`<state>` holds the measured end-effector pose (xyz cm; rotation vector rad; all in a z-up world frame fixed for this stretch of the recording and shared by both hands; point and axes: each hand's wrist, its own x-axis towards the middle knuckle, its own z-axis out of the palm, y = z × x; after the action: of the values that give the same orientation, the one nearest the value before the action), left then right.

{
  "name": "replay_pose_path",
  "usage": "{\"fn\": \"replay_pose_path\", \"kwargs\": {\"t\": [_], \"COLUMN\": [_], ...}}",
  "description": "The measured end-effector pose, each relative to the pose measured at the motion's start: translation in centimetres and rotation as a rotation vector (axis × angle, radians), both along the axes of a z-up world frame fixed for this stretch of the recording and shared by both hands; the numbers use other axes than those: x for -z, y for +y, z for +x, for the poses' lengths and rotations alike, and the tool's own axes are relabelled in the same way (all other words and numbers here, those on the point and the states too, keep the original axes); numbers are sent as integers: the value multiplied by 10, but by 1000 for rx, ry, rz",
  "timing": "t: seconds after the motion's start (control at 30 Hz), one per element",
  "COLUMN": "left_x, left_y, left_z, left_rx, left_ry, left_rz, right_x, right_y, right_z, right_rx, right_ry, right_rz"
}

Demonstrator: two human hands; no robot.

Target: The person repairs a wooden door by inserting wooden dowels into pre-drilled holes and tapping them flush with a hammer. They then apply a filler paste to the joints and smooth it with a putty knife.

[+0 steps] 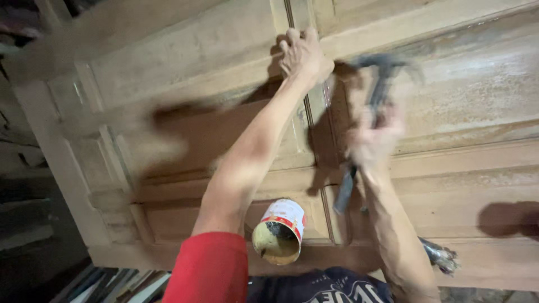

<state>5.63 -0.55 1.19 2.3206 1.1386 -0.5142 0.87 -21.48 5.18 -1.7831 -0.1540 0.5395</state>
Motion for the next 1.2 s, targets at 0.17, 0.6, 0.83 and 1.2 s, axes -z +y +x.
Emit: {"fn": "replay_pose_path", "kwargs": {"t": [0.17,0.6,0.83,1.2], "left_x": [0,5,14,36], "left_y": [-4,-7,-6,17], "left_z": [2,1,-4,-57], "left_rx": [-41,16,3,275], "left_ry": [-45,-74,-23,-445], "left_rz": [44,109,21,-41], "right_x": [-1,-2,-2,-30], "right_y": [-6,1,2,-69], "right_z": [-1,-9,-8,-51], "right_rx": [86,40,-100,218], "right_ry": [368,141,75,323], "right_rz": [-22,-28,-178,139]}}
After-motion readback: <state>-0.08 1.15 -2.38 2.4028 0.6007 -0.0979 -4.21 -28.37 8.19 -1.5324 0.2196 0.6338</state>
